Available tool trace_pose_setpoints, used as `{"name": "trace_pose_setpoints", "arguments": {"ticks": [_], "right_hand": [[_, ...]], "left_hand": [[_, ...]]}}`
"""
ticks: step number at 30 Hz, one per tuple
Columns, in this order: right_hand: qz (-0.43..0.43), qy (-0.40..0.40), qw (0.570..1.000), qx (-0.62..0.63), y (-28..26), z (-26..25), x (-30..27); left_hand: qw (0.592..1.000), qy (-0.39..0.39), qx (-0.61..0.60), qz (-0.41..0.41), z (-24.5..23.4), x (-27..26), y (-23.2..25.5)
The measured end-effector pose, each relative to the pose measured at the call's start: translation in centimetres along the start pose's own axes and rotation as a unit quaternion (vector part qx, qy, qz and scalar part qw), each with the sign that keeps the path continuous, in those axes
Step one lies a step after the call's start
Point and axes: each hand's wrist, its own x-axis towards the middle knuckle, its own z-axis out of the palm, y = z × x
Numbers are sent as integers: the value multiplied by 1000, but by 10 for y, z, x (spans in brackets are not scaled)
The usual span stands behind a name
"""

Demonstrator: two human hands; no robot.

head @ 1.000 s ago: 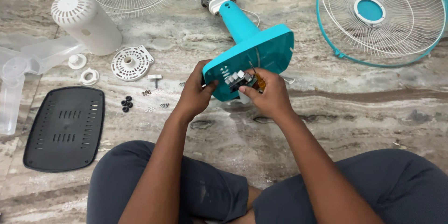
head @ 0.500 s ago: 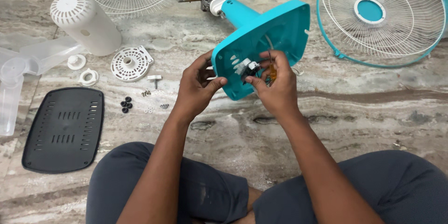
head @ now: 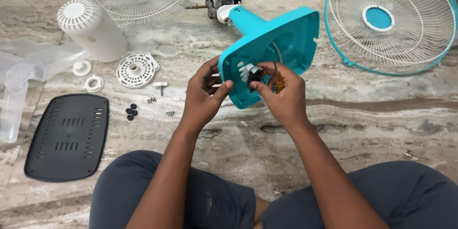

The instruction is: The person uses a screwdriver to remove screws from the base of a disassembled fan, detaches a switch component, and then reattaches it by screwing it back into place. The fan parts are laid out on the floor during the process.

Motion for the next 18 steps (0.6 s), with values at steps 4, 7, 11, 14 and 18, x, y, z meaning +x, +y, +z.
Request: {"name": "trace_pose_setpoints", "arguments": {"ticks": [4,7,11,14,18], "right_hand": [[15,1,1000,-26,-3,-1,1],[-2,3,999,-45,-4,0,2],[-42,2,996,-73,-3,-1,2],[-59,5,994,-90,-3,0,2],[-7,23,995,-96,-7,4,3]], "left_hand": [[1000,-11,-14,4,2,-1,0],[1000,-11,-8,5,4,-2,2],[1000,-11,0,4,5,-2,3],[1000,-12,5,8,6,-6,4],[1000,-20,8,-5,8,-5,8]]}}
